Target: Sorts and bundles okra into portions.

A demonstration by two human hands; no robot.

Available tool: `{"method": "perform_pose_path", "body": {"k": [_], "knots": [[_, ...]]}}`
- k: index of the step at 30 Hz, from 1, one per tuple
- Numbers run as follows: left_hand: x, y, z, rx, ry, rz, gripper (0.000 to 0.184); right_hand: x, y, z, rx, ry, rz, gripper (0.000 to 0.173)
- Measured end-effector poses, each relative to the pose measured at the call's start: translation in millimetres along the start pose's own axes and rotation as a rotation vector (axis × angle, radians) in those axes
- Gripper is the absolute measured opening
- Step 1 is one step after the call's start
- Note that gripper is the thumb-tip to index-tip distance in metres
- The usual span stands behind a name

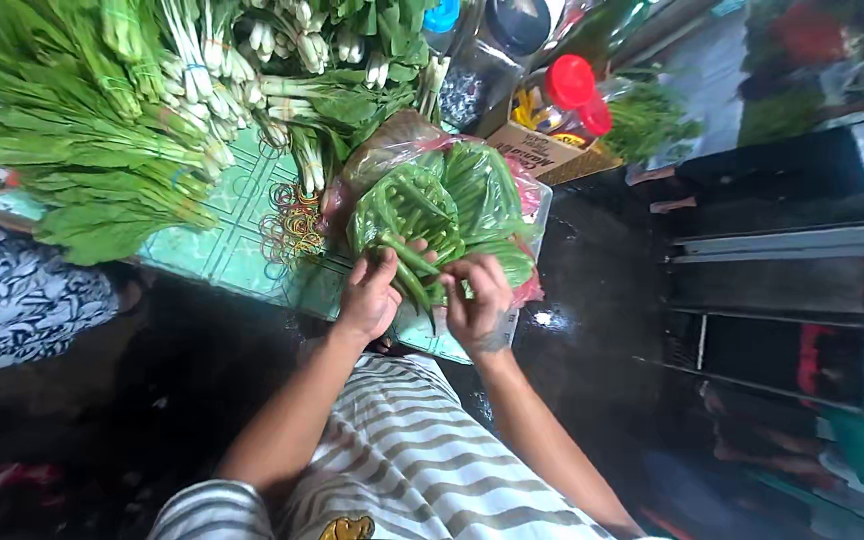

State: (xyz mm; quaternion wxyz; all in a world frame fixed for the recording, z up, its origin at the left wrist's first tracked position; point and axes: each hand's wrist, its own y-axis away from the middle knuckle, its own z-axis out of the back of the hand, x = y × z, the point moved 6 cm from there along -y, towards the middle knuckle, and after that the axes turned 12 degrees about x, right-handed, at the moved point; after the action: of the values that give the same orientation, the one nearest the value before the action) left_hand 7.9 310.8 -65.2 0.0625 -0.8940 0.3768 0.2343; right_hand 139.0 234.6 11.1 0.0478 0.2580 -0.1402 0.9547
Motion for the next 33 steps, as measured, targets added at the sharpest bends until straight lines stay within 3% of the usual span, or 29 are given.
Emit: {"method": "perform_pose_path", "body": {"k": [5,8,11,15,18,21,25,33], "knots": [[-4,1,-5,0.030,-0.092,-0.085,0.026,6,10,-8,0.070,0.115,0.046,0.015],[-7,7,-10,0.054,-0.401,-0.175,0.027,-4,5,4,0.197,-0.107,0.070,0.023],[-3,18,-26,0.070,-0.725,-0.182,0.038,2,-10,36,0.206,-0.254,0.216,0.042],[14,33,-54,0.093,-0.739,-0.172,0.041,21,-4,36,0.457,-0.222,0.451,0.079],[27,41,-63,0.030,-0.759,-0.199,0.039,5,12,29,0.558,-0.502,0.415,0.093],[35,49,-77,-0.082,-0.687,-0.283,0.031,-21,29,38,0.269,-0.635,0.293,0.079],[52,43,-105,-0.164,-0.590,-0.374,0.036,-31,60,47,-0.066,-0.284,0.299,0.028],[96,26,-146,0.006,-0.781,-0.332,0.037,-67,80,79,-0.133,-0.411,0.221,0.017]]}}
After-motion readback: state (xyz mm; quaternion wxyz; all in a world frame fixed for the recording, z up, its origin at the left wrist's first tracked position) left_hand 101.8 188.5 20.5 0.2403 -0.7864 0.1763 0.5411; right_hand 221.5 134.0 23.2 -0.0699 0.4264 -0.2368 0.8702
